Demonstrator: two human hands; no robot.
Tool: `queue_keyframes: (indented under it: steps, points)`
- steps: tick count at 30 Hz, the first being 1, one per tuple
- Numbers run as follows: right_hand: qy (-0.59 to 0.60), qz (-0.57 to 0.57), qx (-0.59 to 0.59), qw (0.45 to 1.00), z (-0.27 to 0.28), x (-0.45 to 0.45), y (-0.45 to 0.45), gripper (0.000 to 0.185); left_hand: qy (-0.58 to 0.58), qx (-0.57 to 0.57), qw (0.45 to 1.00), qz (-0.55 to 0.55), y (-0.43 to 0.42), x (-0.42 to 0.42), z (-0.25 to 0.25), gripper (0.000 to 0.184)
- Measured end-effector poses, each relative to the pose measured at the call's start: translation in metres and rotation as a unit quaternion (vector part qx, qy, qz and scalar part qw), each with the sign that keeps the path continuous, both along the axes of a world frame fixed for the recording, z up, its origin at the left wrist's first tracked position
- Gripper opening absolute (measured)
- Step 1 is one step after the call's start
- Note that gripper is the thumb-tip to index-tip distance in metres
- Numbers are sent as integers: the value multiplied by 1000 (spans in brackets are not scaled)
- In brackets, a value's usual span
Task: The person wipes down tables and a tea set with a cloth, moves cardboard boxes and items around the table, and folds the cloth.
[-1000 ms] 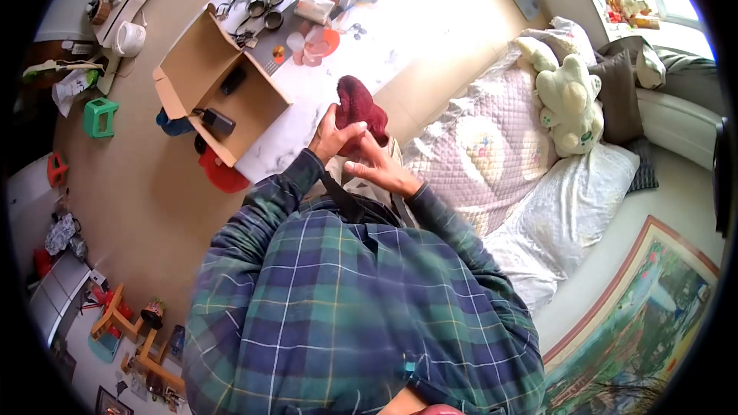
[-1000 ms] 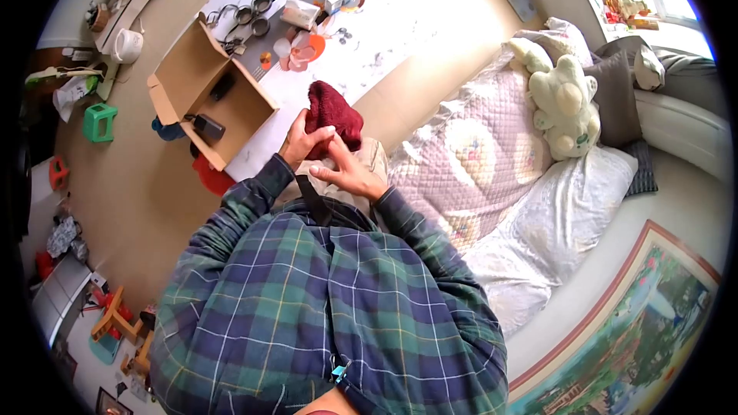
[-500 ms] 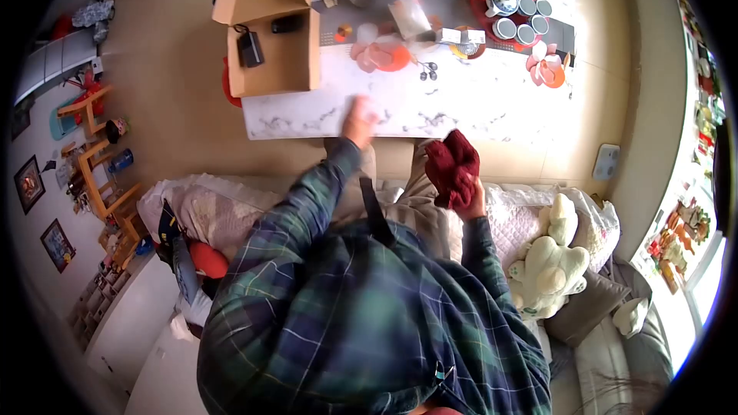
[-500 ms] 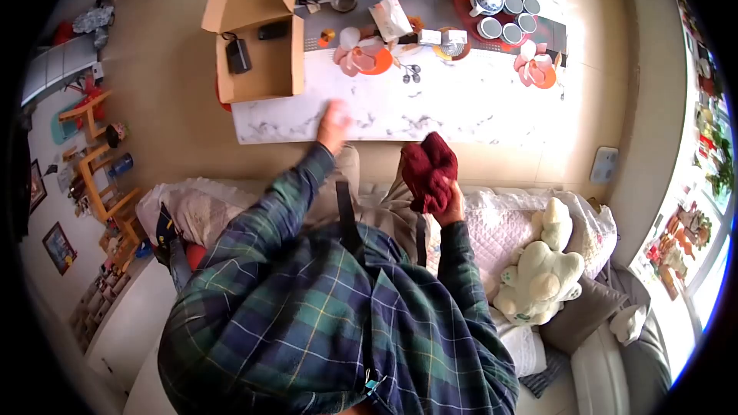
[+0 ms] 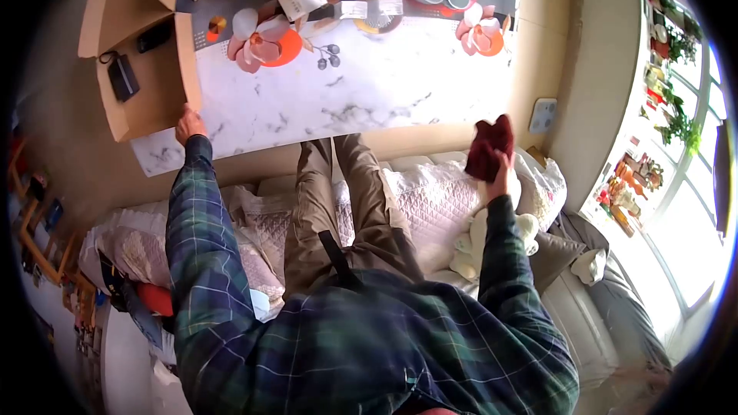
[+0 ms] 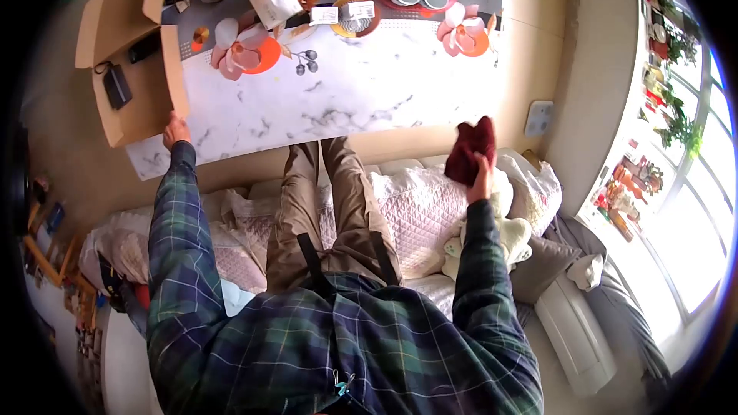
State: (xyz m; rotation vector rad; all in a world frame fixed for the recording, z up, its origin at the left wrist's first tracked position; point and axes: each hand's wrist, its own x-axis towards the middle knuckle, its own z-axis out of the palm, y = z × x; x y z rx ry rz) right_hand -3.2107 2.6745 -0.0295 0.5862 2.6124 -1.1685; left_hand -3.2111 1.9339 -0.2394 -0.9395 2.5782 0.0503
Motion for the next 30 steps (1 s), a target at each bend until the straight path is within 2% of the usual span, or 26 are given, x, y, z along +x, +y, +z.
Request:
queue_keyframes:
  steps: [2,3,4,5,6,8,10,11,12,13,14,16,17,18,20,21,22,23,24,26,28,29,30]
  points:
    - [6,-239,-168,956,-24,-45,11,38,27,31,999,12,4,22,-2,18]
    - [40,-208,-205,955,-36,-62,11,48,6,18,1000,-9,15,34,-6,23]
    - [46,-163,-210,963,-20,-84,-23,61,37,28,999,-2,36,40,2,20]
    - [22,-171,-172,970,-24,-85,-39,66,81,48,995,-23,61,42,20,19]
    - [1,-178,-128,976,-26,-86,-48,70,21,56,998,3,84,41,26,19]
    - [30,59,-12,998,-84,-37,-12,76,37,96,994,27,137,26,58,21]
    - [13,304,88,949,-74,12,-22,79,118,80,990,16,174,30,48,23]
    - [-13,379,64,923,-56,36,-30,79,76,111,990,40,188,25,56,27]
    - [-115,366,34,923,-45,71,-27,77,80,106,990,49,194,27,49,27]
    - [-103,428,23,897,-14,83,-35,75,72,94,992,50,197,28,32,30]
    - [-149,433,-21,889,0,99,-27,70,64,81,993,51,202,27,25,32]
    - [-143,530,-37,835,7,128,16,57,135,36,990,11,227,24,56,56]
    - [-138,540,-43,829,10,122,38,57,182,60,981,-4,253,38,65,59]
    - [-135,538,-39,831,19,118,56,48,224,85,971,-24,284,61,81,63]
    - [-158,536,-9,829,46,94,80,28,89,340,936,38,370,110,145,43]
    - [-141,530,-8,836,48,87,96,25,80,372,921,-84,410,167,155,33]
    - [-121,526,-5,842,45,80,109,23,13,441,886,-141,438,179,200,32]
    - [-118,529,-13,841,40,76,120,23,35,436,875,-205,462,201,217,29]
    - [-163,503,-20,849,37,74,132,21,47,423,882,-201,482,202,239,23]
    - [-215,474,-31,853,35,72,150,19,24,433,880,-192,499,220,234,20]
    - [-454,447,-68,768,30,53,167,22,-145,510,848,8,508,208,245,19]
    - [-559,413,-203,689,38,40,183,29,-190,590,785,-4,503,213,258,16]
    - [-641,320,-400,572,46,50,212,35,-196,722,664,-13,499,255,250,19]
